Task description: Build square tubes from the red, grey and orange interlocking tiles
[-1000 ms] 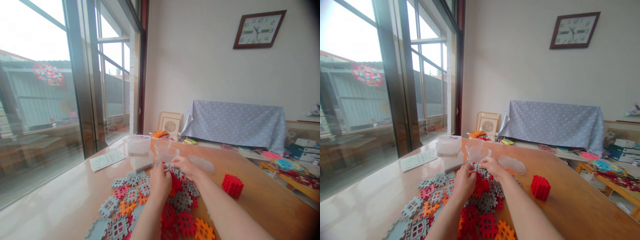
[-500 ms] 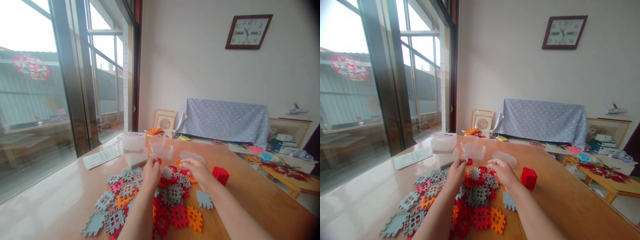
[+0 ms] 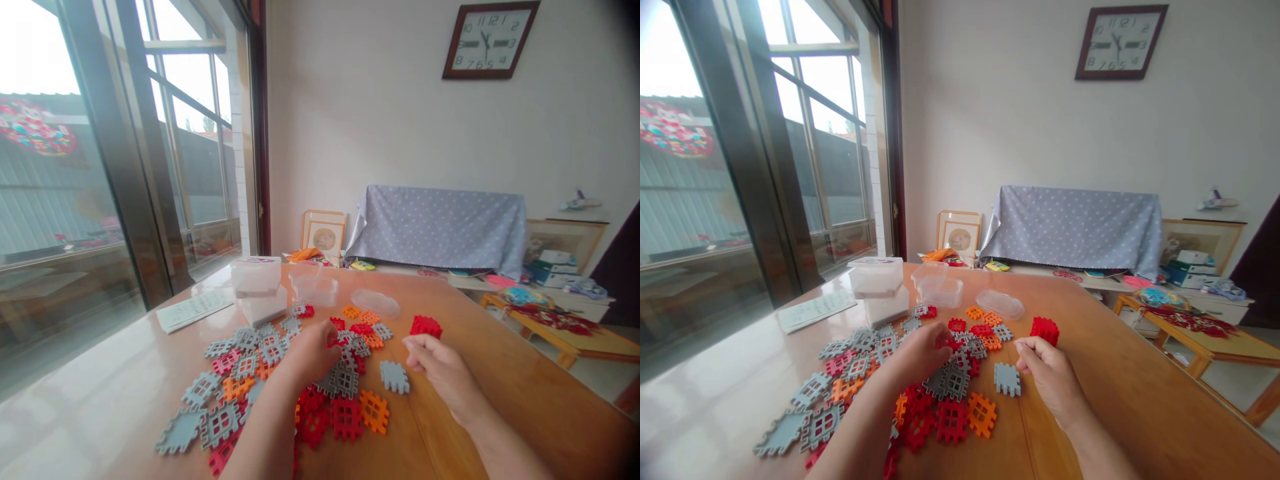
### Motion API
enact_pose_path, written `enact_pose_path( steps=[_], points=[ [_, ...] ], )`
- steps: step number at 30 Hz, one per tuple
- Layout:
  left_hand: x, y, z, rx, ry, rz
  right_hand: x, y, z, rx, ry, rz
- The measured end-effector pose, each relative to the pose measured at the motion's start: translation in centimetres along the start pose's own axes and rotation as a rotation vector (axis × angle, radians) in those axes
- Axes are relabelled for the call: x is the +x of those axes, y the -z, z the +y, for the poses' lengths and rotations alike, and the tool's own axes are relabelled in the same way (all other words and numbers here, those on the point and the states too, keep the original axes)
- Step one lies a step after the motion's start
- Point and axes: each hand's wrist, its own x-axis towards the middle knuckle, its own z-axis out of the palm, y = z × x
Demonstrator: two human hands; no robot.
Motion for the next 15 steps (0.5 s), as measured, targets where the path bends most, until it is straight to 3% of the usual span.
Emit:
enact_pose_path(
  steps=[3,7,15],
  points=[
    [-1.2,0.4,1.7,0.078,-0.117,-0.115,0.6,0.4,0.3,-0.042,0.063,0.051],
    [-1.7,0.5,3.1,0.190,-0.084,-0.204,1.0,0.6,0.6,-0.080,0.113,0.099],
    [-0.7,0.3,2.2,0.402,0.053,-0.086,1.6,-0.1,1.6,-0.168,0.104,0.087]
  ],
)
